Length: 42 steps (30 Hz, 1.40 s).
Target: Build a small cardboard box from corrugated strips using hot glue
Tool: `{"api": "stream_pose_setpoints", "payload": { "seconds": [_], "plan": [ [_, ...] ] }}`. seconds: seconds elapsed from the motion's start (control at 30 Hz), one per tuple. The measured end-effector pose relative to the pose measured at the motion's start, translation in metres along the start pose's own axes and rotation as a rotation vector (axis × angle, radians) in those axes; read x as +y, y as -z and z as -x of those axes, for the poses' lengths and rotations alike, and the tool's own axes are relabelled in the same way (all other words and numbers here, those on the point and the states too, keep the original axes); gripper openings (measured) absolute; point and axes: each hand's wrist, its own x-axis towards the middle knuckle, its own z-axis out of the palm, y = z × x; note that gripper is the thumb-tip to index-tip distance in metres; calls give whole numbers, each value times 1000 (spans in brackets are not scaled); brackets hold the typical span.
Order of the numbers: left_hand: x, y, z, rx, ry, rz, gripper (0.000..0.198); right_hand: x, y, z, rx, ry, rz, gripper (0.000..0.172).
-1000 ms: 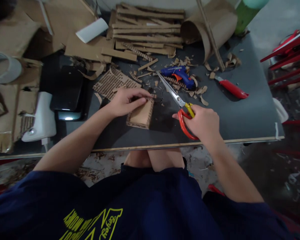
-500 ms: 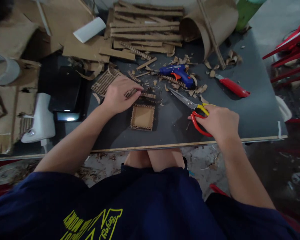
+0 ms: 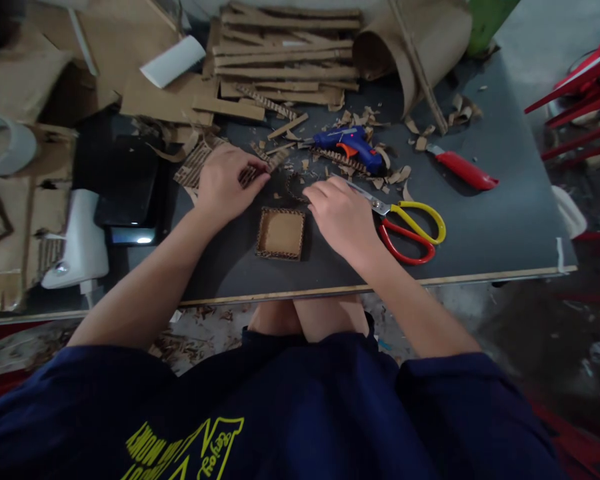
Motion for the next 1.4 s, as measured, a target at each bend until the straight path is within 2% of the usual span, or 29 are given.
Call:
{"api": "stream_pose_setpoints", "payload": {
  "seconds": [0.07, 0.13, 0.2, 0.3, 0.43, 0.57, 0.67, 0.73, 0.8, 0.87, 0.93, 1.0, 1.13, 1.27, 1.4],
  "plan": [
    [-6, -2, 1, 43, 43, 0, 24, 0, -6, -11, -43, 20, 23, 23],
    [-9, -4, 2, 60, 52, 20, 28, -1, -12, -20, -73, 32, 30, 32],
    [-9, -4, 2, 74, 22, 53, 32, -1, -17, -27, -102, 41, 23, 43],
    [-3, -2, 0, 78, -72, 105, 32, 1, -21, -33, -121, 51, 19, 45],
    [10, 3, -1, 53, -200, 176, 37, 8, -14, -37, -18, 147, -39, 40],
    [23, 11, 4, 33, -227, 267, 39, 15, -8, -39, 85, 307, -141, 36],
    [29, 20, 5, 22, -237, 308, 36, 19, -14, -39, 167, 287, -216, 34],
    [30, 26, 3, -84, -242, 362, 31, 20, -20, -38, 222, 267, -268, 32],
    [30, 29, 1, -265, -237, 425, 27, 19, -25, -35, 245, 278, -320, 27],
    [29, 31, -1, -415, -226, 463, 25, 16, -27, -31, 220, 297, -343, 22],
    [27, 31, -2, -501, -206, 472, 23, 13, -26, -28, 156, 298, -318, 22],
    [25, 32, -2, -545, -183, 463, 21, 12, -26, -27, 79, 283, -278, 24],
    [20, 37, -4, -541, -119, 417, 22, 14, -25, -29, -16, 296, -259, 29],
    [15, 42, -6, -603, -66, 401, 27, 20, -22, -30, -39, 333, -287, 26],
    [12, 43, -6, -635, -79, 409, 30, 21, -22, -29, -14, 337, -297, 26]
  ]
}}
